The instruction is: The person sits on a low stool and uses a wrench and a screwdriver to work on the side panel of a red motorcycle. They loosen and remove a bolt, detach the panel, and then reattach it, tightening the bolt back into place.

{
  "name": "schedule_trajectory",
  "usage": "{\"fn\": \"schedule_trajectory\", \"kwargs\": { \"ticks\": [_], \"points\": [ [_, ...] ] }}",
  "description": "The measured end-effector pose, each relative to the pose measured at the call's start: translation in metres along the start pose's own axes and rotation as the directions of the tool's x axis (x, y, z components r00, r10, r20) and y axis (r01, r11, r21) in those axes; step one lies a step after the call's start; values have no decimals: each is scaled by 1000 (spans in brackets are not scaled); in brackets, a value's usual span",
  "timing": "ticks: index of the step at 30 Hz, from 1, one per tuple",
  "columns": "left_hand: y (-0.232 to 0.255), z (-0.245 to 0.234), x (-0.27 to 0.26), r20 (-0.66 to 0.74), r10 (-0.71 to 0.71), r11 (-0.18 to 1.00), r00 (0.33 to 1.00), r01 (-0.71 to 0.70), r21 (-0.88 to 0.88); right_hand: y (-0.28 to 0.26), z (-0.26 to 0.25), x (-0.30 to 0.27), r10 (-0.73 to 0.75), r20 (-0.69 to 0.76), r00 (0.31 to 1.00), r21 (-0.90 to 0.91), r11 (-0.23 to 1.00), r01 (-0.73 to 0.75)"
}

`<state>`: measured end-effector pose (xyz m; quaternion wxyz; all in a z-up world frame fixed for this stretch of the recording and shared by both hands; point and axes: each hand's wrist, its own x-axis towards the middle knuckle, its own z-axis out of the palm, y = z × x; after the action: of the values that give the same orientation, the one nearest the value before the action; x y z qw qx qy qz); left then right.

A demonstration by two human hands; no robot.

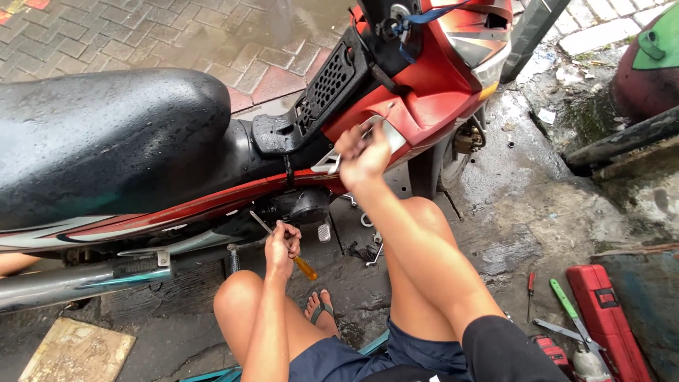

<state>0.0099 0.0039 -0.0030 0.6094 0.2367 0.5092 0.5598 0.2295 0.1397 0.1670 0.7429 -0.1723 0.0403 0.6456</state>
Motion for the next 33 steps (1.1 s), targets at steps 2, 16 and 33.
{"fn": "schedule_trajectory", "kwargs": {
  "ticks": [2, 16, 33],
  "points": [
    [-1, -1, 2, 1, -3, 1000, 1000, 3, 10, 2, -15, -15, 62, 3, 998, -31, 998, -62],
    [17, -7, -11, -74, 31, 997, 997, -26, 68, -81, -51, -3, 30, -85, 996, -287, 956, -53],
    [2, 14, -6, 24, -37, 998, 999, 36, 55, -52, -61, 40, 29, -98, 995, -325, 944, -59]
  ]
}}
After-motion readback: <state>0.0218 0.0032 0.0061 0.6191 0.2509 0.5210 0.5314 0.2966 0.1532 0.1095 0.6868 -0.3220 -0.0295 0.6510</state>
